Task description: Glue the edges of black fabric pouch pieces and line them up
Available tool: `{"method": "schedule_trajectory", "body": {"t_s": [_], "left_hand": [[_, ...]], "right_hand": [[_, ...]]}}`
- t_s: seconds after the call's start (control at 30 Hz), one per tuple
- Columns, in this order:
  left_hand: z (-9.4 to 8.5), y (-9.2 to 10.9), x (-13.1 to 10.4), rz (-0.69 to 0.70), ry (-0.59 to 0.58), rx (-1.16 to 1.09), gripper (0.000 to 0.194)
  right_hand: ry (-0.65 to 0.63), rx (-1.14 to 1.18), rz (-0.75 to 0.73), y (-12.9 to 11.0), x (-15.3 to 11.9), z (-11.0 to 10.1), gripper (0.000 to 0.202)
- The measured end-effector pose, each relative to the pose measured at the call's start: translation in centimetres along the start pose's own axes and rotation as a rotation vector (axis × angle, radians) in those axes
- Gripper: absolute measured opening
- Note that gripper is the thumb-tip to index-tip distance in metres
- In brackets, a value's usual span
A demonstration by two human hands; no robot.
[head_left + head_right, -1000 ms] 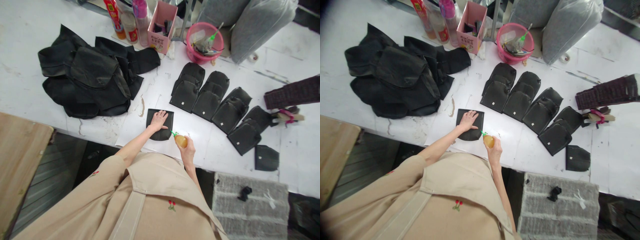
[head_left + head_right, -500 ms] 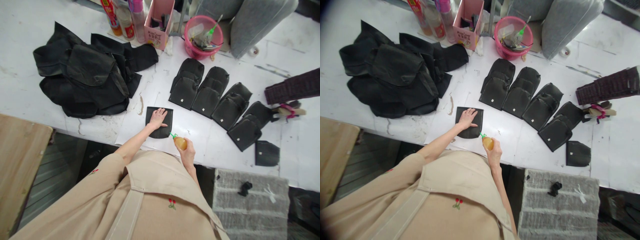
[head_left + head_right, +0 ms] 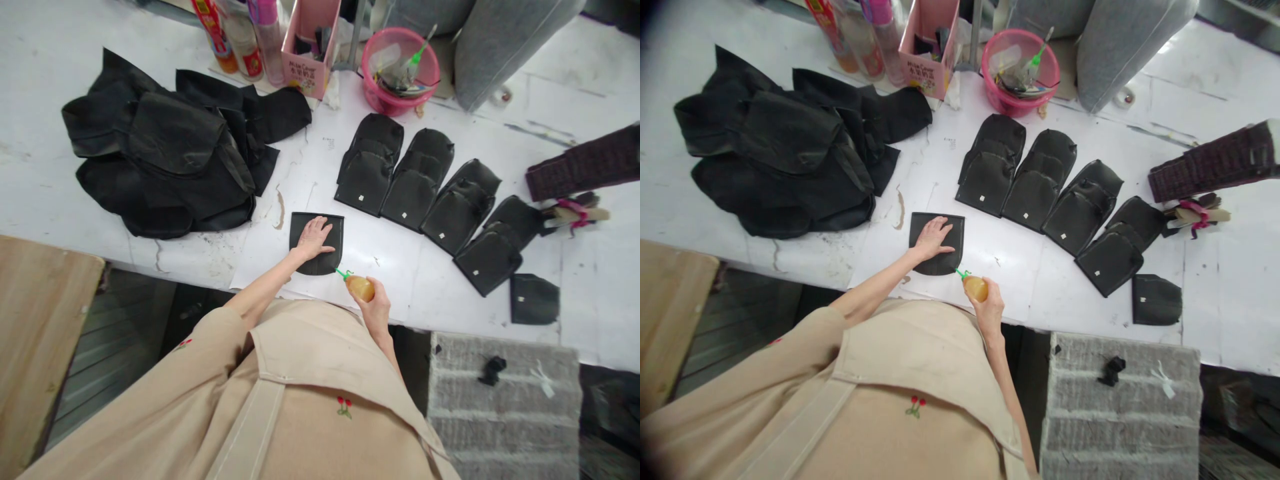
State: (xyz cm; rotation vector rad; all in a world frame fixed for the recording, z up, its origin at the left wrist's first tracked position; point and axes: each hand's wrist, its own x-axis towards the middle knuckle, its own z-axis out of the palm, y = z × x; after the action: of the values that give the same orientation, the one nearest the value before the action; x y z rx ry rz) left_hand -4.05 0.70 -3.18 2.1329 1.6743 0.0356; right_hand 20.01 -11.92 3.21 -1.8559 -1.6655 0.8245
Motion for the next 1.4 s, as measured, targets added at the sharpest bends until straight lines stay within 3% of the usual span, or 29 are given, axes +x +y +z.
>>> {"method": "schedule_trajectory", "body": {"t_s": [0.17, 0.27, 0.77, 1.1, 1.4], "left_hand": [[0.6, -0.4, -2.1, 0.162, -0.042, -0.009, 0.092], [1.2, -0.9, -2.6, 0.185, -0.044, 0.012, 0.093], [1.3, -1.0, -2.5, 0.185, -0.042, 0.038, 0.09], [1.8, -1.3, -2.4, 0.199, 0.002, -0.008, 0.089], [1.6, 0.6, -2.3, 0.108, -0.003, 0.083, 0.087]], "right_hand": [[-0.017, 0.049, 0.037, 0.8, -0.1, 0.0, 0.054], [-0.029, 0.073, 0.054, 1.2, -0.3, 0.0, 0.056], [-0.033, 0.223, 0.138, 2.4, -0.5, 0.7, 0.062], [-0.075, 0.195, 0.145, 3.2, -0.6, 0.2, 0.062], [0.035, 0.35, 0.306, 2.9, -1.4, -0.6, 0.067]]}}
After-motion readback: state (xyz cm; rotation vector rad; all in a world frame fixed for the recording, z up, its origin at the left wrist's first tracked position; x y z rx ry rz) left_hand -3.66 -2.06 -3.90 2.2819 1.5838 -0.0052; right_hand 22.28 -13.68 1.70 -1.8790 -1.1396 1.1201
